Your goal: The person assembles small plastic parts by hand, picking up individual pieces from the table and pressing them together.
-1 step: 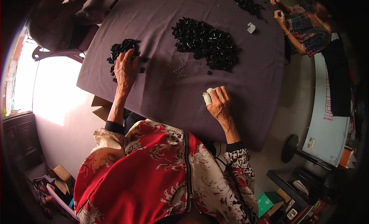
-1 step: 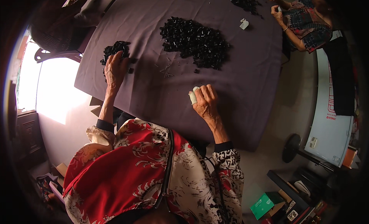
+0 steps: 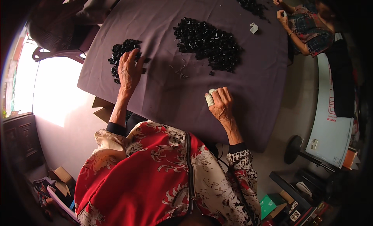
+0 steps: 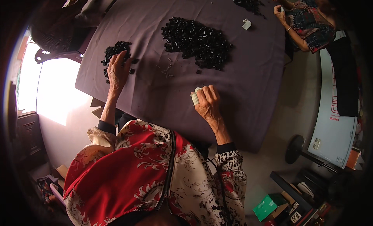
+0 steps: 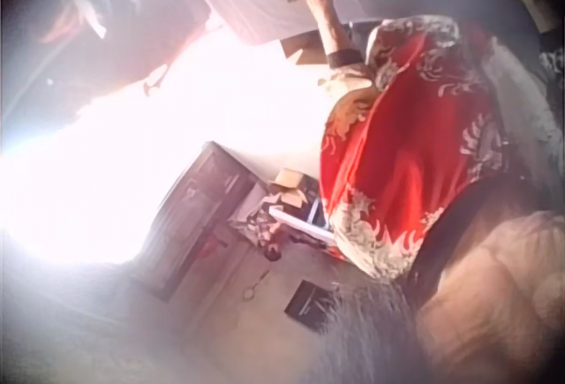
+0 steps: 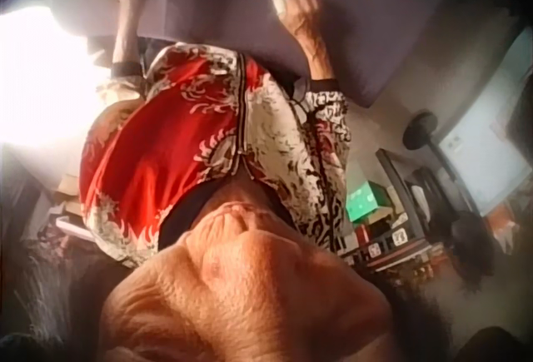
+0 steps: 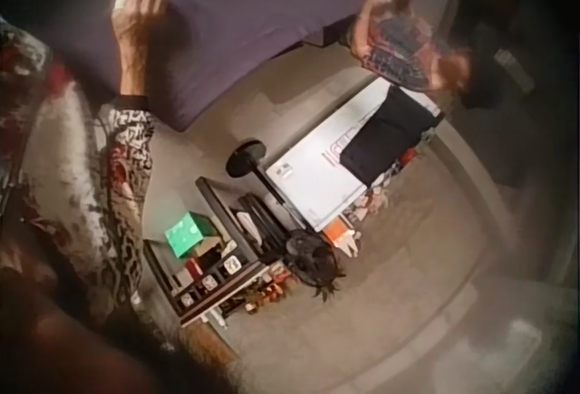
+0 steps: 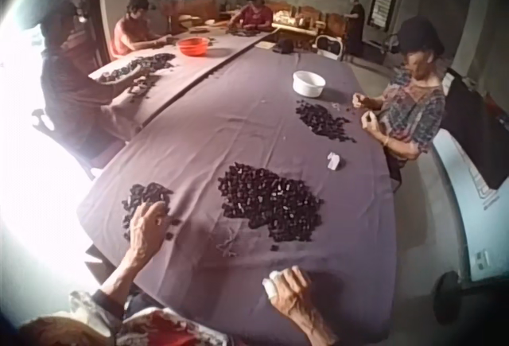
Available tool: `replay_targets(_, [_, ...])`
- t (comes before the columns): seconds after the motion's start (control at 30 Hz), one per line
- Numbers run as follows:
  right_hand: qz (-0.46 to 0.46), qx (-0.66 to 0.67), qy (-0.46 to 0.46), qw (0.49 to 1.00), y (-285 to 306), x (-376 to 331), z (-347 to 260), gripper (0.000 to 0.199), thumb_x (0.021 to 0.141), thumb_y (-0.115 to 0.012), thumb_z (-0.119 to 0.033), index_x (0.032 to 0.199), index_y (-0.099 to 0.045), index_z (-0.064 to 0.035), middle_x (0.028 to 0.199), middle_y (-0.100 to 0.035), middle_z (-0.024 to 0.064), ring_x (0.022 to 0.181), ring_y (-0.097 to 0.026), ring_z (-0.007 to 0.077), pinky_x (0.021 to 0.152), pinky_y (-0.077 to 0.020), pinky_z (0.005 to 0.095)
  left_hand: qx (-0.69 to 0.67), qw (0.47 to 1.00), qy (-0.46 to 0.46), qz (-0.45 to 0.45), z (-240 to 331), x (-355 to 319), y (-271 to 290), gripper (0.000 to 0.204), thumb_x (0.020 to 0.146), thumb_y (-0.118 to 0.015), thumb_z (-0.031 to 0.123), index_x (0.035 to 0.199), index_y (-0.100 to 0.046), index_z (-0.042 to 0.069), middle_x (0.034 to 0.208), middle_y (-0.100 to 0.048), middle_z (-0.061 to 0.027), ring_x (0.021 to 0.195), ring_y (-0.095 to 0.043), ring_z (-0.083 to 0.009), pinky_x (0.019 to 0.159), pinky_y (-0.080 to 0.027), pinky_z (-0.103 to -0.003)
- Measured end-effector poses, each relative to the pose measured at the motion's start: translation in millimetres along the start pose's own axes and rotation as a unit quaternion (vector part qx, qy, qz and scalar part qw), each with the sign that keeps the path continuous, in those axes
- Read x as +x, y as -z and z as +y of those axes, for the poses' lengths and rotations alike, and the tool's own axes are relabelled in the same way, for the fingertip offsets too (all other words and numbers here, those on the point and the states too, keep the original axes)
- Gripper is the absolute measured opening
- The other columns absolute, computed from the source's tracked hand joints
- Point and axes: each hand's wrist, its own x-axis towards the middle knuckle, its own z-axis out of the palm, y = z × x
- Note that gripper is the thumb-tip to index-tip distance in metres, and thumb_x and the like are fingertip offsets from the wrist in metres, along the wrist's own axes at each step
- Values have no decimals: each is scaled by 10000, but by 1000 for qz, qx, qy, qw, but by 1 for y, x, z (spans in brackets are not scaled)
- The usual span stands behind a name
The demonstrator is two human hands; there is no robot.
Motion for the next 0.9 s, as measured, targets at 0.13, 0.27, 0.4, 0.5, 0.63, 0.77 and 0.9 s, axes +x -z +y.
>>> replay_targets(0.13, [9,-3,-3,1000,-4,-1,1,167,700,-666,-47,686,-507,5,686,-473,104,642,-467,259,539,-409,361,-78,992,-77,-62,48,0,-15,481,758,-682,222,1184,-528,62,1172,-525,-159,1071,-496,-321,879,-423,-388])
replay_targets(0.27, [15,-9,2,1000,-2,1,0,169,697,-666,-51,679,-507,3,677,-467,103,631,-458,255,533,-406,361,-103,980,-129,-108,87,3,-49,617,743,-702,261,1285,-448,112,1330,-399,-180,1219,-371,-370,979,-349,-445])
replay_targets(0.4, [17,-7,-3,1000,-5,-1,1,165,697,-662,-47,671,-506,0,664,-456,103,619,-450,253,530,-406,358,-66,984,-132,-98,115,23,-95,598,752,-669,385,1274,-470,172,1359,-364,-173,1248,-317,-389,994,-281,-506])
replay_targets(0.5, [26,-7,0,1000,-6,-1,1,157,702,-653,-50,671,-507,-1,664,-451,104,619,-449,254,530,-407,358,-35,983,-128,-124,131,20,-115,583,748,-654,435,1254,-491,197,1367,-355,-165,1264,-288,-393,987,-243,-559])
replay_targets(0.63, [16,-10,1,1000,-5,0,2,144,705,-638,-54,677,-507,-1,669,-450,106,624,-453,259,534,-411,361,-38,975,-159,-150,144,5,-122,575,737,-654,444,1230,-512,185,1351,-381,-132,1272,-278,-374,973,-220,-609])
replay_targets(0.77, [-1,-14,0,1000,-5,-2,6,129,688,-625,-58,683,-505,-11,661,-430,101,653,-461,266,592,-420,357,-54,964,-203,-163,151,-15,-110,527,753,-650,374,1220,-520,167,1341,-399,-106,1273,-289,-352,988,-216,-603])
replay_targets(0.9, [13,5,0,1000,-4,-1,7,133,691,-615,-42,706,-493,8,685,-463,119,637,-472,283,553,-422,377,-69,955,-237,-167,148,-35,-101,471,758,-646,303,1189,-539,145,1308,-417,-108,1282,-274,-352,999,-207,-604])
